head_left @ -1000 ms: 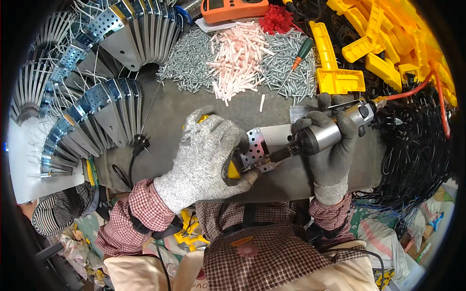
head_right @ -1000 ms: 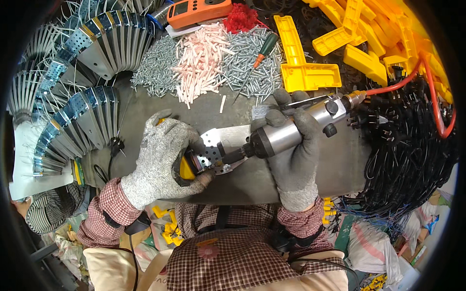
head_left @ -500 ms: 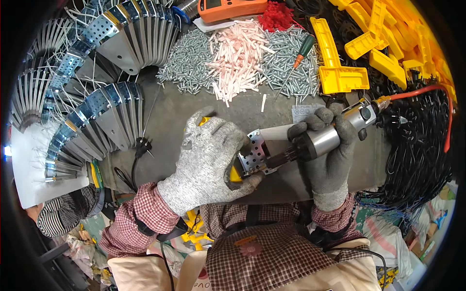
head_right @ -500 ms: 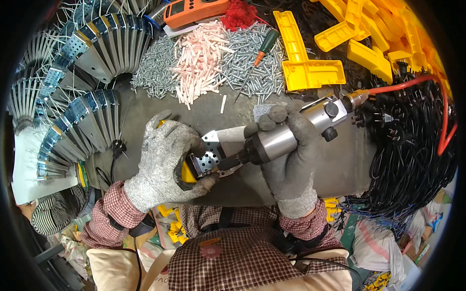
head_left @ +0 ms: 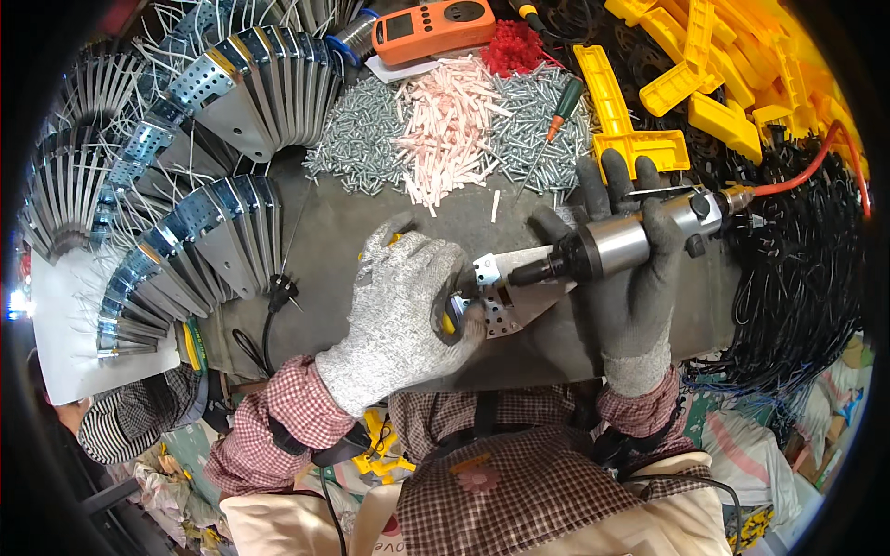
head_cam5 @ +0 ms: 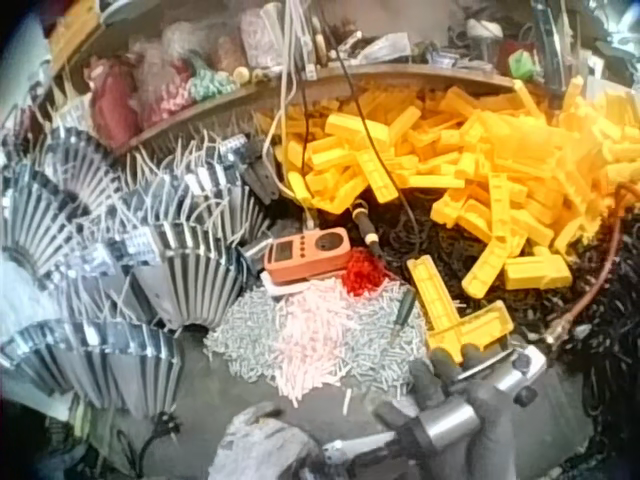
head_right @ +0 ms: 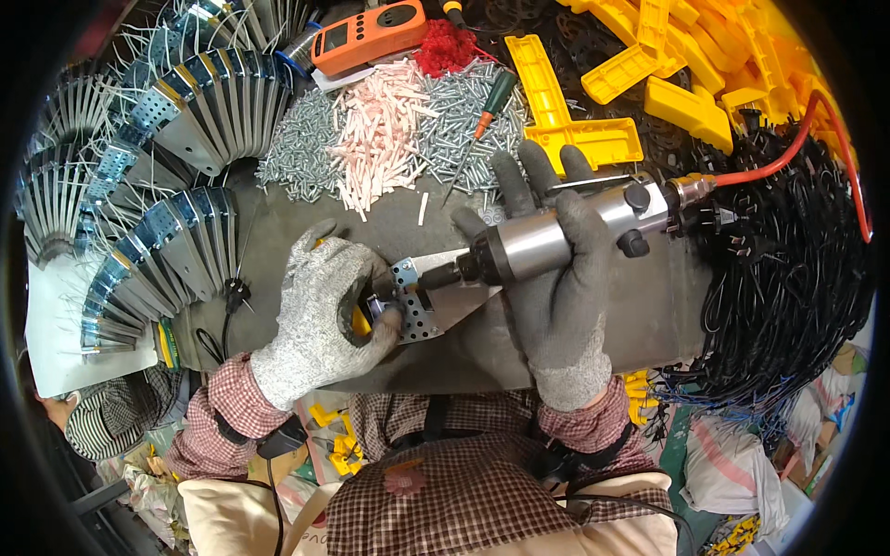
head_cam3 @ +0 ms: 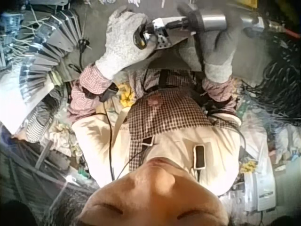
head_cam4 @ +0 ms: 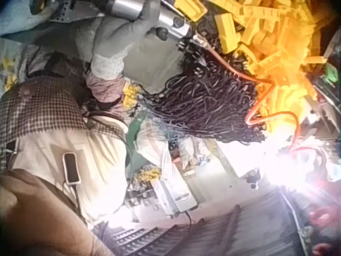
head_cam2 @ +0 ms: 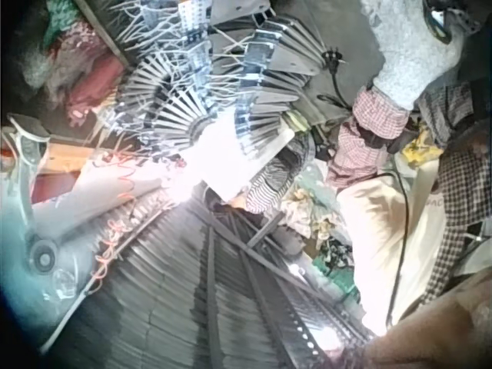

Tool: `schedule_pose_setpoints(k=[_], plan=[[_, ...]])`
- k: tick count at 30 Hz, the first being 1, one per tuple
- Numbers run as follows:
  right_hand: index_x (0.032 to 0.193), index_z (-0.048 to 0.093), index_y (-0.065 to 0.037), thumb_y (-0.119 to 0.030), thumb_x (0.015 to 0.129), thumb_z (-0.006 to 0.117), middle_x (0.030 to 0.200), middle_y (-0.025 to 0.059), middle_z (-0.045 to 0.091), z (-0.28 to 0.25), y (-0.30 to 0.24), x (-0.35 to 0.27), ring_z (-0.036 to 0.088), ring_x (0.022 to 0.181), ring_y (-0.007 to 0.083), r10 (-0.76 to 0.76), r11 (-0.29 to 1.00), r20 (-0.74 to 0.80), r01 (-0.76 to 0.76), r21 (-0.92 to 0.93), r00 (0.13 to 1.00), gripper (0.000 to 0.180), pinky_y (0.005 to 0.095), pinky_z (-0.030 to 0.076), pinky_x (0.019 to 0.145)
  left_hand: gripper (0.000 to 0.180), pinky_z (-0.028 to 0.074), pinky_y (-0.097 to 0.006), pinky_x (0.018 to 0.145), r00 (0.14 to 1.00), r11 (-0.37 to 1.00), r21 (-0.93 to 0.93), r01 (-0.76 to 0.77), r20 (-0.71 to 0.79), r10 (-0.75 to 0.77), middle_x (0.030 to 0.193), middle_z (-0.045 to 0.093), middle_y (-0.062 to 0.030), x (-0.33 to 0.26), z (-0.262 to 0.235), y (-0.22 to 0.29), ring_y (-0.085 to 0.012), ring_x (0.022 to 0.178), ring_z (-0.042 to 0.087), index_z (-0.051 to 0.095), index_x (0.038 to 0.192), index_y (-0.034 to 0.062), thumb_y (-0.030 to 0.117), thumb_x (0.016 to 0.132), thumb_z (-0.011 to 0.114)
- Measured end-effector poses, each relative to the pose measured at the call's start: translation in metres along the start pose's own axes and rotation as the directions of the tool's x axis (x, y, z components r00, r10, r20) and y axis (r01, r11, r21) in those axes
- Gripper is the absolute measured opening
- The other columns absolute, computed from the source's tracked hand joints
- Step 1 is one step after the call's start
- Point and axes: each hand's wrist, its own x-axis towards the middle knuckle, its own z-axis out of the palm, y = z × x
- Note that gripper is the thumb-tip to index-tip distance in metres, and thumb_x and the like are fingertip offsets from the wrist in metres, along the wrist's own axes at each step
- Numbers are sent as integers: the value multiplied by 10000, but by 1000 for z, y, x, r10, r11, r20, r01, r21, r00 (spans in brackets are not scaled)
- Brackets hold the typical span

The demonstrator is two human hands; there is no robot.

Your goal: Soldering wires and using an electric screwdriver to assemble small electronic components into a yellow casing.

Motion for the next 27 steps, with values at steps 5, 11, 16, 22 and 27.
schedule_pose_setpoints(k=[5, 11, 16, 22, 27], plan=[[1511, 365, -190, -248, 981, 597, 1520, 150, 433, -6, -4, 6, 390, 1434, 354, 54, 997, -16, -53, 63, 998, 581, 712, 343, 1113, 207, 406, -526, 1060, 999, 999, 4, 32, -32, -32, 766, 593, -88, 1, 2, 0, -343, 808, 600, 621, 844, 86, 121, 652, 690], [1520, 349, -177, -241, 982, 599, 1519, 182, 427, -5, -10, 7, 408, 1419, 379, 99, 994, -51, -97, 51, 994, 597, 686, 365, 1113, 214, 416, -513, 997, 999, 1000, -9, 30, -31, -30, 771, 586, -89, 1, -1, -2, -336, 815, 586, 621, 833, 77, 117, 632, 680], [1528, 335, -167, -235, 983, 602, 1519, 209, 421, 4, -21, 8, 422, 1406, 400, 165, 986, -104, -167, -9, 981, 610, 665, 383, 1114, 290, 427, -524, 921, 999, 1000, 4, -20, -41, 20, 808, 599, -118, 2, -2, -7, -332, 860, 592, 631, 888, 42, 175, 634, 673], [1537, 319, -155, -228, 984, 604, 1518, 241, 414, 25, -29, 12, 439, 1391, 426, 323, 936, -217, -345, -68, 921, 627, 640, 404, 1114, 284, 429, -495, 899, 998, 996, -81, -33, -47, 29, 872, 631, -105, 0, -2, -11, -336, 871, 572, 629, 859, 62, 149, 593, 672], [1336, 557, -128, -259, 946, 670, 1493, 203, 455, 8, -20, 11, 443, 1402, 390, 311, 947, -204, -321, -14, 928, 426, 643, 361, 1152, 443, 428, -500, 919, 997, 990, -131, -54, -66, 45, 909, 644, -102, 3, -6, -9, -308, 869, 593, 647, 1060, 42, 256, 678, 720]])
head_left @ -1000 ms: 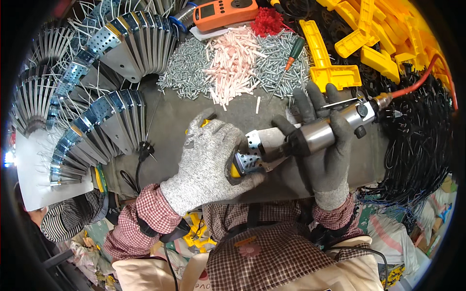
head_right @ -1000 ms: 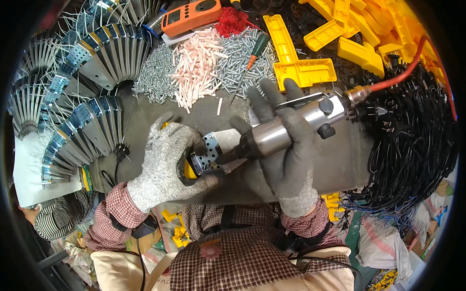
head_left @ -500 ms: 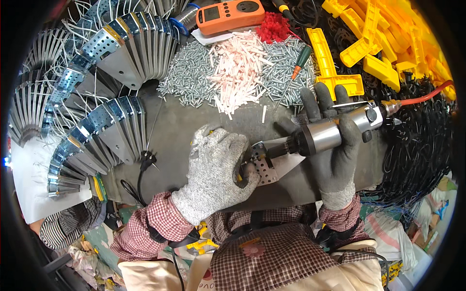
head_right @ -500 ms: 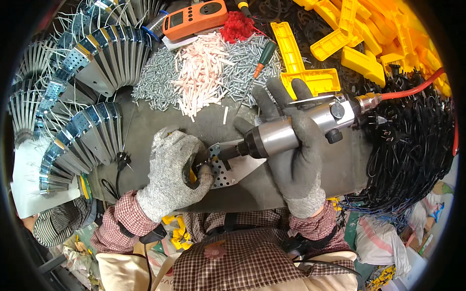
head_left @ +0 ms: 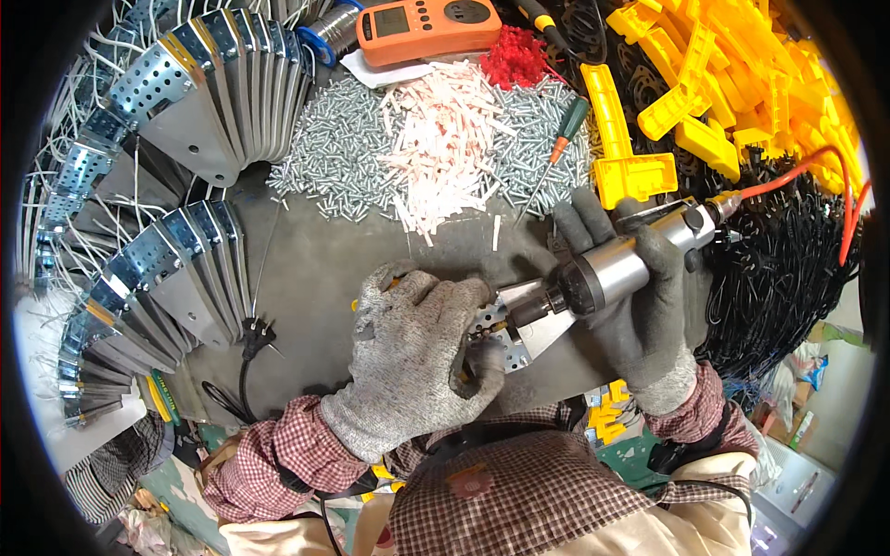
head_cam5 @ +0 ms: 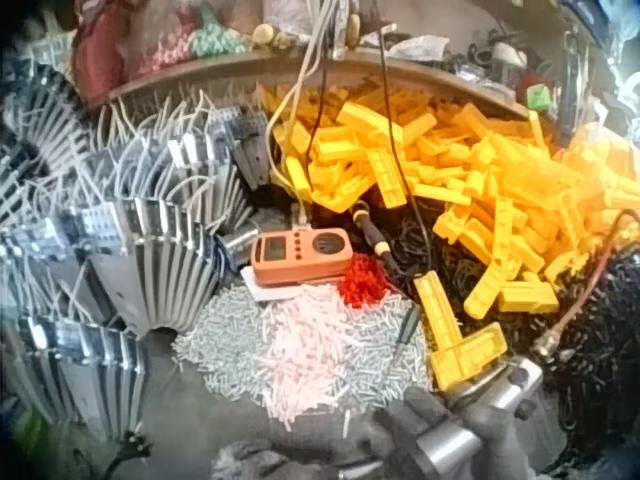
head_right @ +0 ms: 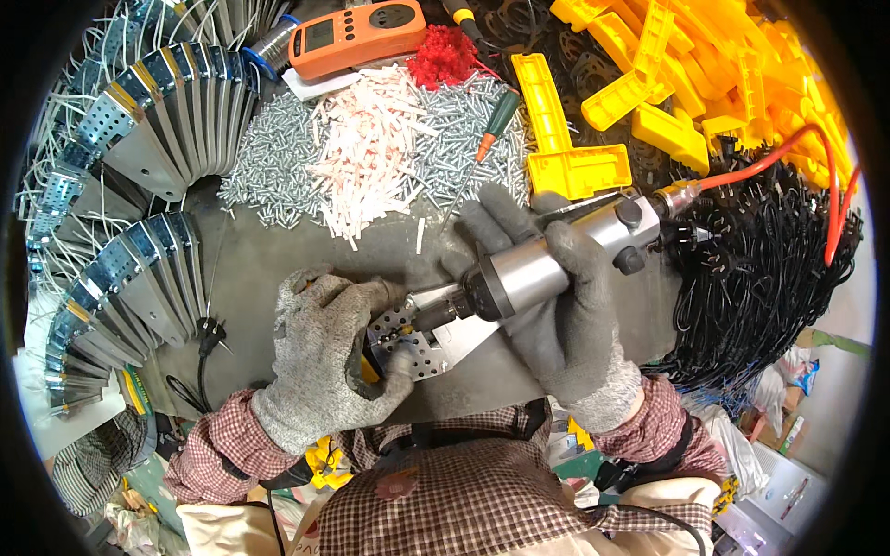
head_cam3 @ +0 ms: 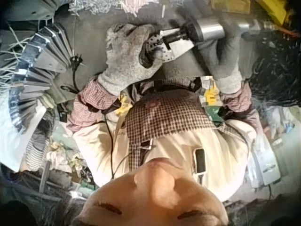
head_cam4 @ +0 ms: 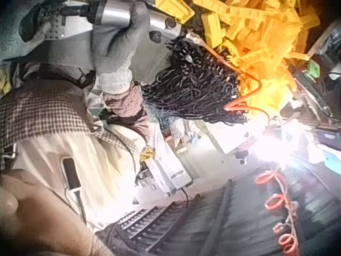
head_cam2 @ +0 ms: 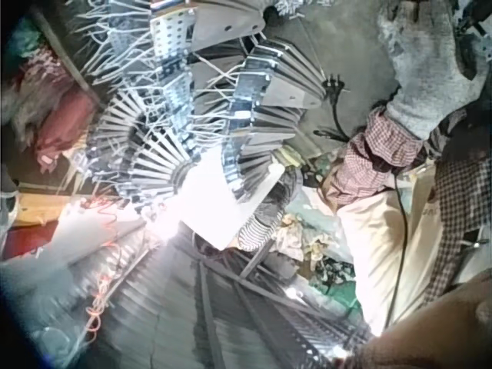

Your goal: Soldering wires and using an electric screwdriver to assemble small electronic components into a yellow casing.

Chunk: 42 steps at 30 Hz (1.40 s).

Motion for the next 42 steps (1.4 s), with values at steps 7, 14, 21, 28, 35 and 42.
schedule_pose_setpoints(k=[7, 14, 21, 28, 35, 42], plan=[[1104, 628, -95, -150, 949, 637, 1358, 182, 591, -5, 16, 9, 477, 1358, 381, -12, 994, 106, 0, 111, 994, 165, 589, 349, 1178, 605, 422, -474, 892, 999, 999, -36, -40, 15, 41, 850, 640, -75, 1, 1, 0, -285, 829, 600, 641, 1201, 23, 358, 717, 780], [1513, 371, -150, -194, 965, 613, 1535, 176, 433, 3, 15, 5, 393, 1439, 341, -47, 984, 214, 8, 179, 976, 600, 540, 345, 1169, 706, 420, -509, 974, 973, 975, 95, -202, 135, 188, 1140, 666, -182, -4, -14, -3, -360, 1002, 601, 641, 1270, 9, 405, 714, 819], [1531, 366, -140, -186, 899, 684, 1562, 130, 433, -1, -7, 0, 375, 1468, 345, -281, 943, 320, 197, 269, 905, 709, 646, 178, 1213, 691, 538, -364, 754, 944, 898, 358, 256, 105, -311, 1007, 689, -109, -123, -25, 8, -236, 850, 681, 576, 1310, 23, 465, 832, 808], [1489, 440, -206, -220, 912, 669, 1546, 101, 455, -23, 3, -7, 370, 1463, 346, -274, 952, 275, 221, 211, 922, 621, 730, 216, 1173, 651, 545, -447, 587, 767, 907, 179, 382, 487, -419, 698, 667, -147, -91, -66, -10, -348, 651, 704, 627, 1043, 61, 683, 856, 674], [1445, 474, -192, -176, 922, 662, 1533, 91, 463, -43, 21, -5, 385, 1453, 327, -110, 981, 142, 85, 172, 984, 556, 739, 216, 1171, 547, 557, -432, 660, 860, 910, 259, 322, 323, -396, 891, 665, -131, -96, -41, -9, -367, 764, 700, 626, 1043, 76, 447, 725, 872], [1424, 482, -190, -169, 936, 633, 1511, 100, 480, -31, 15, -8, 366, 1462, 331, -114, 981, 166, 85, 175, 979, 511, 738, 233, 1164, 544, 557, -428, 636, 846, 917, 295, 270, 381, -372, 867, 653, -120, -93, -41, -13, -352, 729, 694, 628, 1059, 84, 448, 728, 861]])
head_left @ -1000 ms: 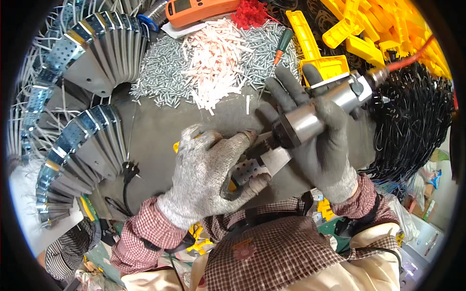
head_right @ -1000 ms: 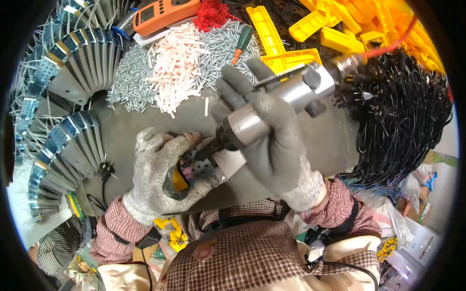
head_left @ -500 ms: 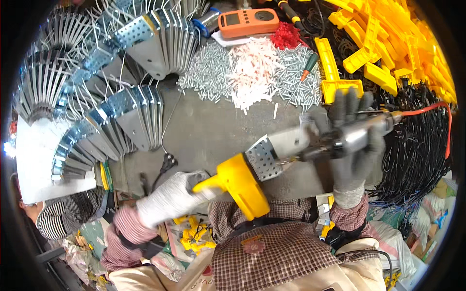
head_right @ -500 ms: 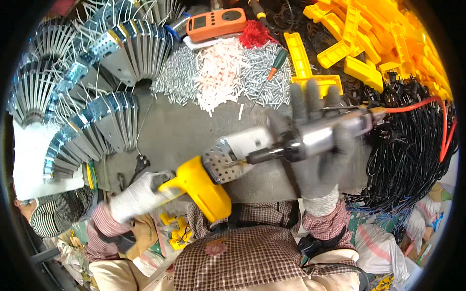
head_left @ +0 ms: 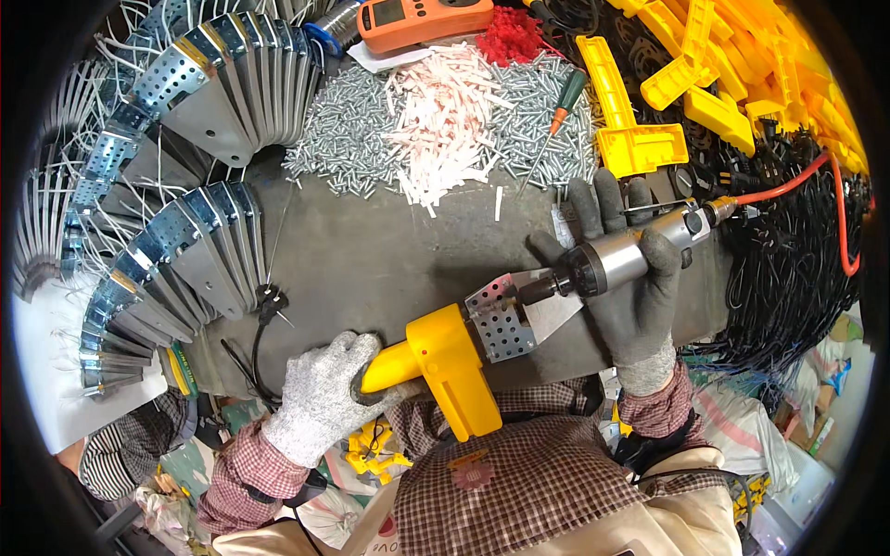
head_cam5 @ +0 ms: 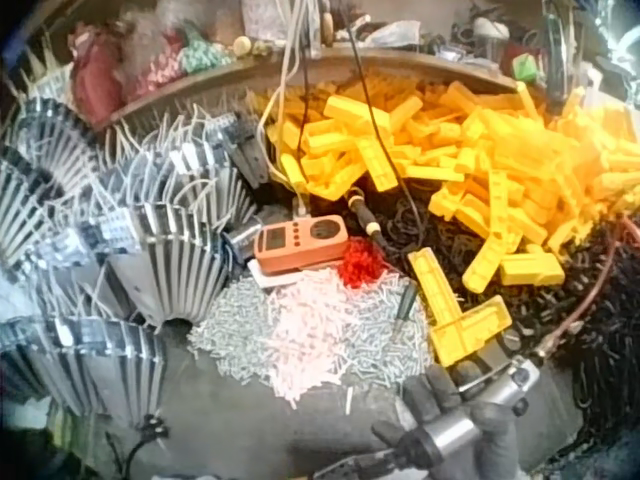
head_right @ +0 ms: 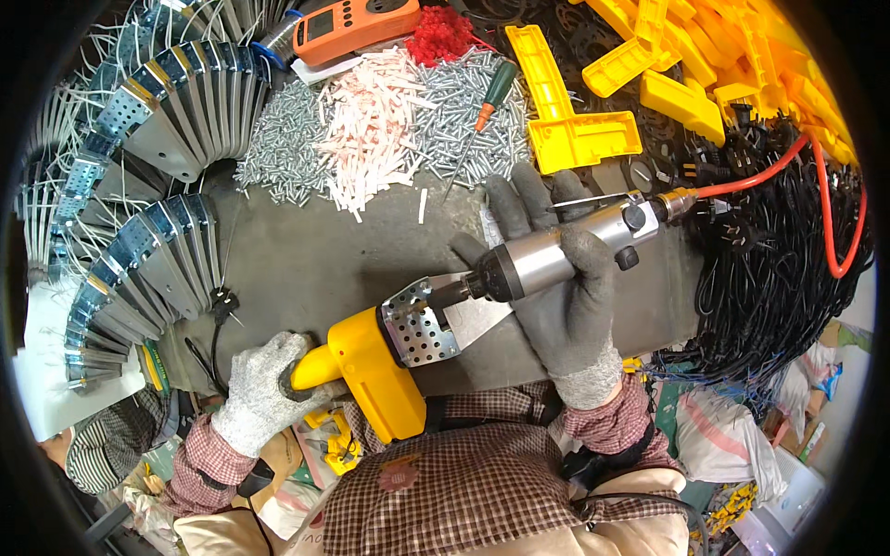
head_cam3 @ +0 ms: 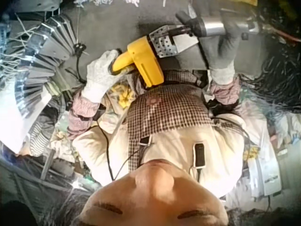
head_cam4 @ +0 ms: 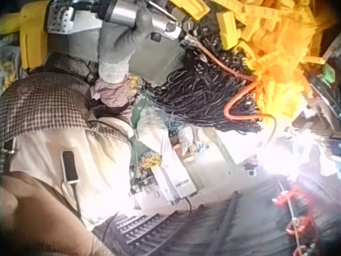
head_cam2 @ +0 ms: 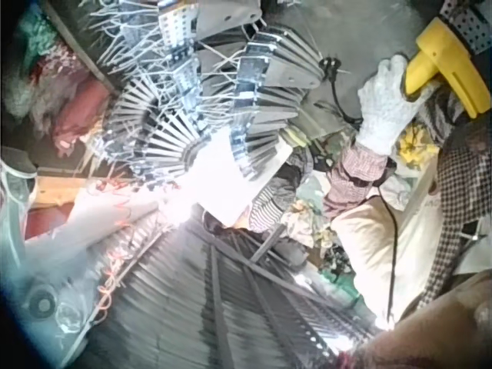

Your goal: Soldering wires and using an electric screwdriver to assemble small electronic components into a yellow casing.

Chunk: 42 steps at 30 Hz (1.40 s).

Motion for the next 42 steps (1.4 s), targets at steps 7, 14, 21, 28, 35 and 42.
schedule_pose_setpoints(k=[7, 14, 21, 28, 35, 42], plan=[[1401, 509, -178, -168, 943, 625, 1516, 65, 488, 7, 6, 2, 327, 1486, 320, 40, 993, -86, -30, 115, 995, 473, 755, 216, 1158, 572, 558, -448, 668, 1000, 997, 68, -26, 18, 25, 926, 649, -136, -3, 2, -2, -370, 767, 685, 633, 1097, 67, 362, 667, 866], [1453, 442, -173, -169, 936, 627, 1531, 94, 460, 3, 7, -2, 333, 1483, 331, 1, 999, -59, 1, 42, 998, 549, 741, 228, 1164, 543, 558, -456, 676, 999, 996, 86, -35, 43, 32, 946, 658, -151, 1, -3, 0, -392, 778, 680, 630, 1096, 66, 348, 691, 854], [1505, 374, -168, -171, 929, 630, 1546, 123, 432, -8, -4, -21, 339, 1480, 341, -42, 999, -44, 41, -21, 998, 630, 727, 239, 1171, 500, 558, -422, 654, 998, 999, 43, -17, -60, 20, 878, 659, -143, 0, 6, 3, -364, 745, 690, 636, 1012, 70, 437, 748, 848], [1550, 312, -160, -172, 924, 632, 1558, 148, 408, -19, -4, -30, 346, 1477, 351, -47, 997, -32, 46, -55, 998, 703, 715, 252, 1176, 518, 557, -419, 625, 996, 999, 30, -44, -80, 47, 848, 652, -128, 0, 8, -1, -340, 711, 698, 639, 995, 72, 504, 768, 814], [1559, 275, -150, -172, 934, 622, 1563, 153, 399, -15, -5, -29, 336, 1478, 362, -32, 997, -60, 28, -75, 998, 716, 709, 260, 1176, 511, 558, -419, 633, 996, 999, 16, -40, -85, 42, 849, 656, -134, 2, 6, 3, -349, 710, 695, 640, 1002, 64, 456, 745, 842], [1471, 396, -129, -184, 942, 632, 1520, 162, 447, -10, -4, -28, 339, 1474, 372, -1, 996, -63, -5, -90, 998, 581, 668, 250, 1201, 540, 554, -425, 638, 996, 999, 13, -47, -80, 48, 872, 666, -134, -1, 8, -4, -361, 723, 687, 653, 1052, 57, 391, 692, 876]])
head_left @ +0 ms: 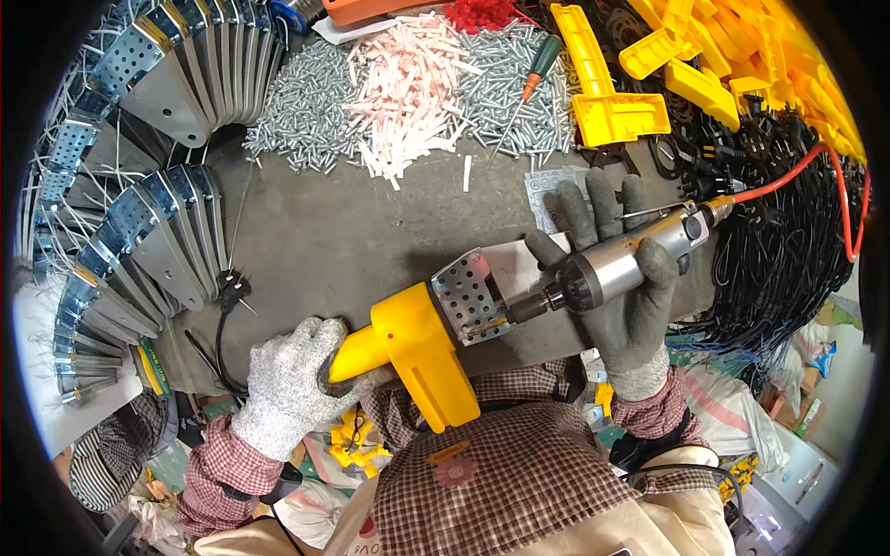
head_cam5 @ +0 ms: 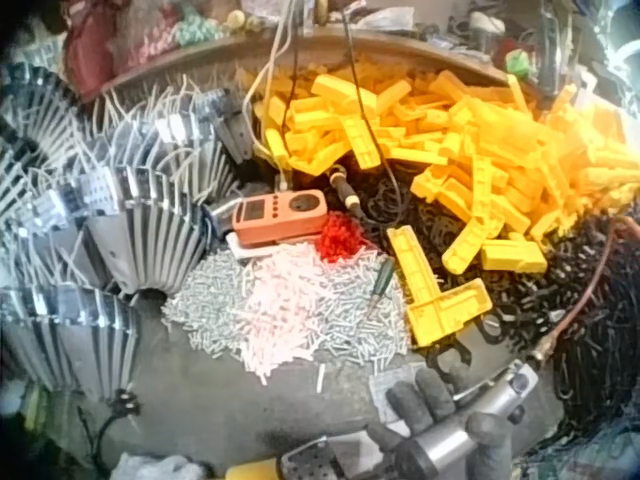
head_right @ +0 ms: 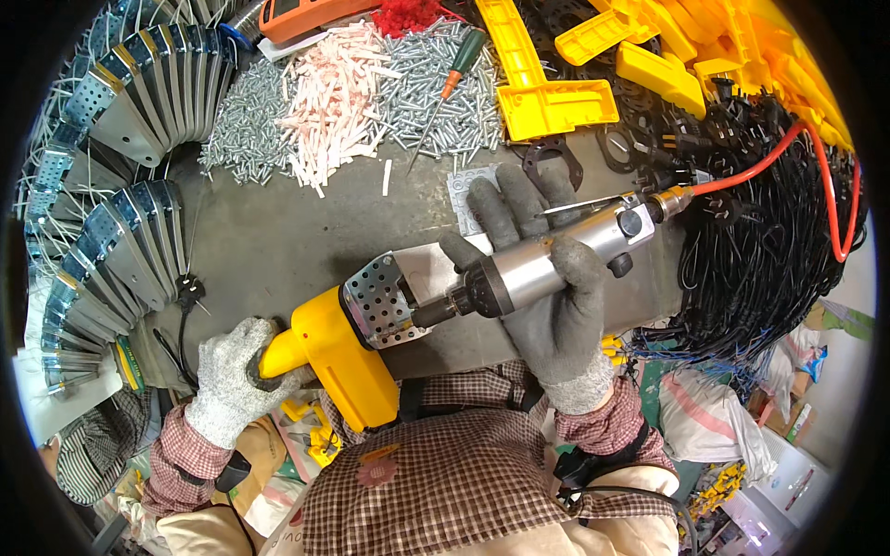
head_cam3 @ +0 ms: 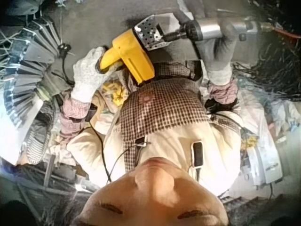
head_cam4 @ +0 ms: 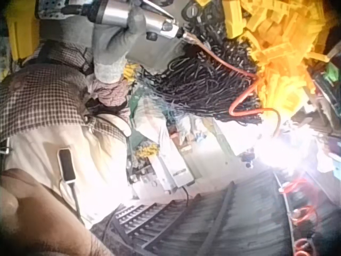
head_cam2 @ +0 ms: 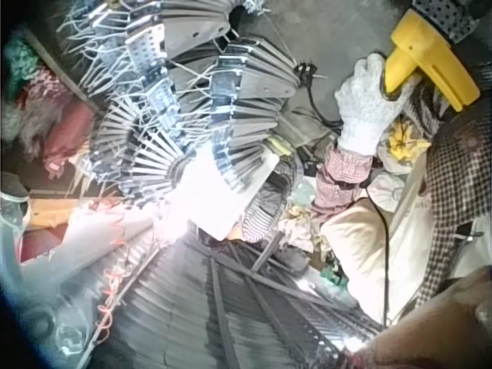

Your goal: Soldering wires and using an electric screwdriver to assemble small electronic components into a yellow casing.

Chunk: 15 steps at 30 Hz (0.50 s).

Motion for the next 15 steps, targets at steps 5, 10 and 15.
schedule_pose_setpoints(k=[5, 10, 15], plan=[[1396, 502, -112, -193, 948, 642, 1484, 169, 487, 1, -3, 2, 345, 1469, 380, 62, 998, -4, -62, 29, 998, 477, 634, 244, 1220, 565, 544, -443, 618, 1000, 998, 57, -27, 12, 26, 915, 639, -115, -3, 3, -3, -348, 719, 682, 624, 1091, 85, 425, 698, 846], [1295, 581, -98, -204, 950, 649, 1451, 179, 514, -11, 0, 8, 339, 1471, 394, 79, 991, 83, -87, 99, 993, 367, 608, 249, 1230, 564, 542, -448, 606, 999, 994, 101, -32, 21, 30, 921, 624, -110, -2, 4, 1, -332, 711, 686, 615, 1092, 96, 442, 706, 838], [1392, 483, -87, -204, 947, 637, 1496, 182, 473, 4, 8, 0, 398, 1430, 371, -3, 999, -17, 4, 39, 1000, 486, 551, 299, 1224, 560, 542, -440, 601, 1000, 996, 87, -8, -5, 9, 877, 638, -105, -1, 6, 1, -324, 708, 693, 619, 1039, 93, 501, 718, 827]])
